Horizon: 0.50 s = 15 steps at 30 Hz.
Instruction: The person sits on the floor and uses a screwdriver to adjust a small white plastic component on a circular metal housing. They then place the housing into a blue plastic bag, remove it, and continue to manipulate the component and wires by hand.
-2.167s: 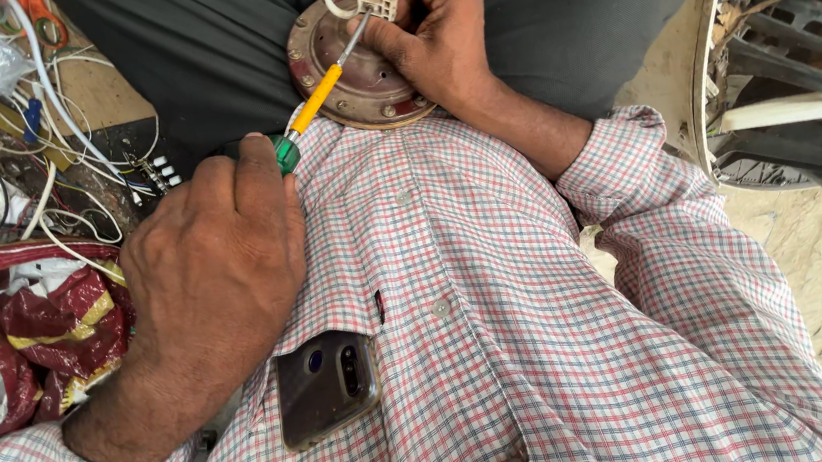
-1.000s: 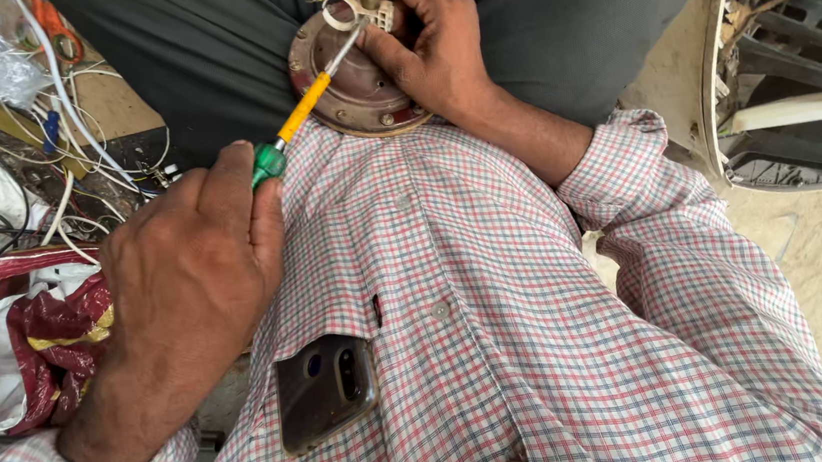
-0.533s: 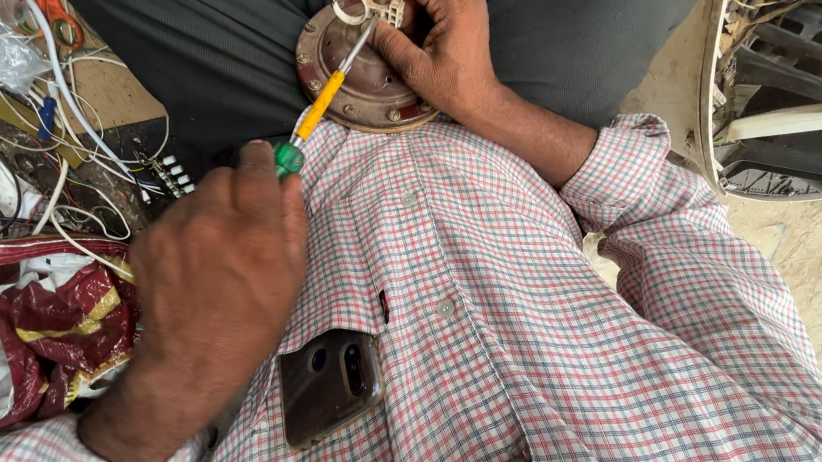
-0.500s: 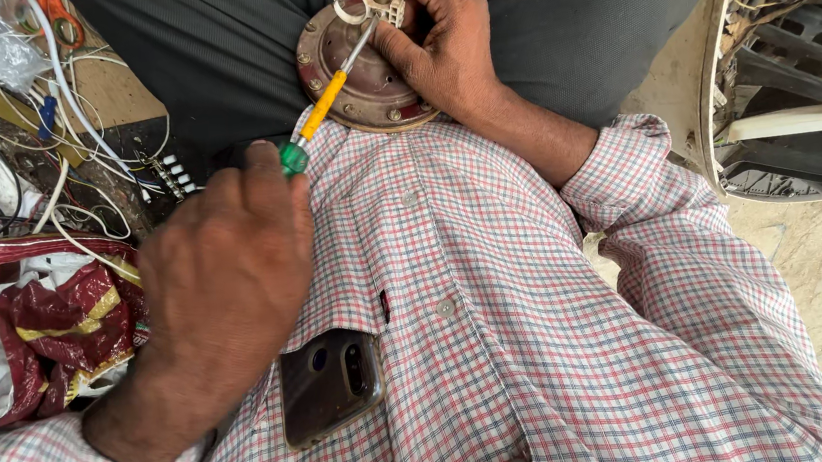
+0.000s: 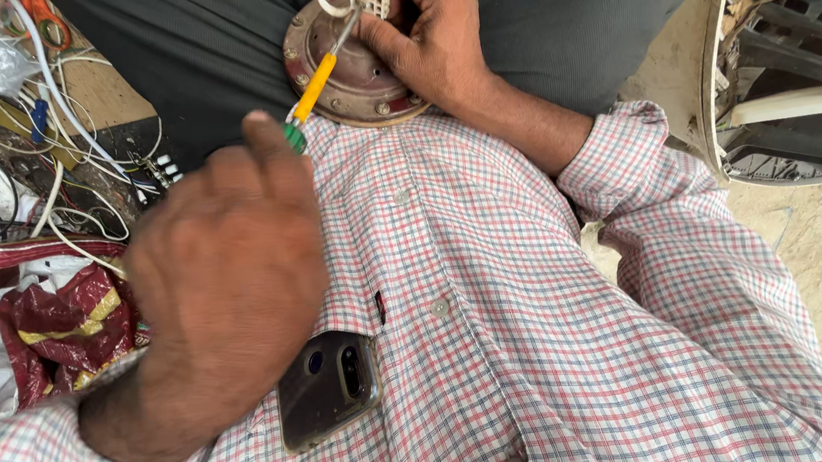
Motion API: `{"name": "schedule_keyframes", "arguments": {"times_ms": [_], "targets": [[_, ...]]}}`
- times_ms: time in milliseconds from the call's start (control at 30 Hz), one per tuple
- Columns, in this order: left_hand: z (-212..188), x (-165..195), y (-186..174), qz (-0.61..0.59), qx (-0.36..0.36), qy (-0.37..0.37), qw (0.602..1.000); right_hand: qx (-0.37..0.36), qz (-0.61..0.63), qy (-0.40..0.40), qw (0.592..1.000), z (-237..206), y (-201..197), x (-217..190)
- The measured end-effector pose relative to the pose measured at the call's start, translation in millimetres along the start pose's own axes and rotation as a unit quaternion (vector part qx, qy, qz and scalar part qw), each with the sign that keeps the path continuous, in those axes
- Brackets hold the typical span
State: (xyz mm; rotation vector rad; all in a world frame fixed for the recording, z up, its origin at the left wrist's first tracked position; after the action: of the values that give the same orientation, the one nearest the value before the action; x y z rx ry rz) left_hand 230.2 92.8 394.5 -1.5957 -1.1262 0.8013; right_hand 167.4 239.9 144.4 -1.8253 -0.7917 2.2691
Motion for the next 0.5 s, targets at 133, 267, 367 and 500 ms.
{"name": "schedule_keyframes", "arguments": {"times_ms": [133, 267, 367, 500], "targets": [[9.5, 12.8, -5.4, 0.129, 0.029, 0.172, 0.976, 0.006, -0.009, -0.028, 1.0, 2.1, -0.3, -2.0], [14.6, -4.4, -18.1, -0.008, 0.061, 0.092, 0.994, -0.008, -0.007, -0.017, 1.0, 3.5, -0.4, -1.9], [18.5, -7.8, -8.0, -0.022, -0.013, 0.044, 0.999, -0.007, 0.001, -0.016, 1.0, 3.2, -3.0, -3.8], [22.2, 0.4, -4.8, 0.164, 0.044, 0.259, 0.951, -0.008, -0.008, -0.007, 1.0, 5.5, -4.4, -7.1]]}}
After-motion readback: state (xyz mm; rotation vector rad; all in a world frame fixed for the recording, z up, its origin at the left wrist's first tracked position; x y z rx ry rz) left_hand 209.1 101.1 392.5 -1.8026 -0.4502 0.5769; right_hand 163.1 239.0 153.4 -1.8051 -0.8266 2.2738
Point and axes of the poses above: each hand's wrist, its own z-axis towards the middle knuckle, its own y-axis out of the palm, x = y × z, the point moved 5 cm from there along z, towards the middle knuckle, and after that the axes turned 7 degrees about -z, right-handed, at the moved point
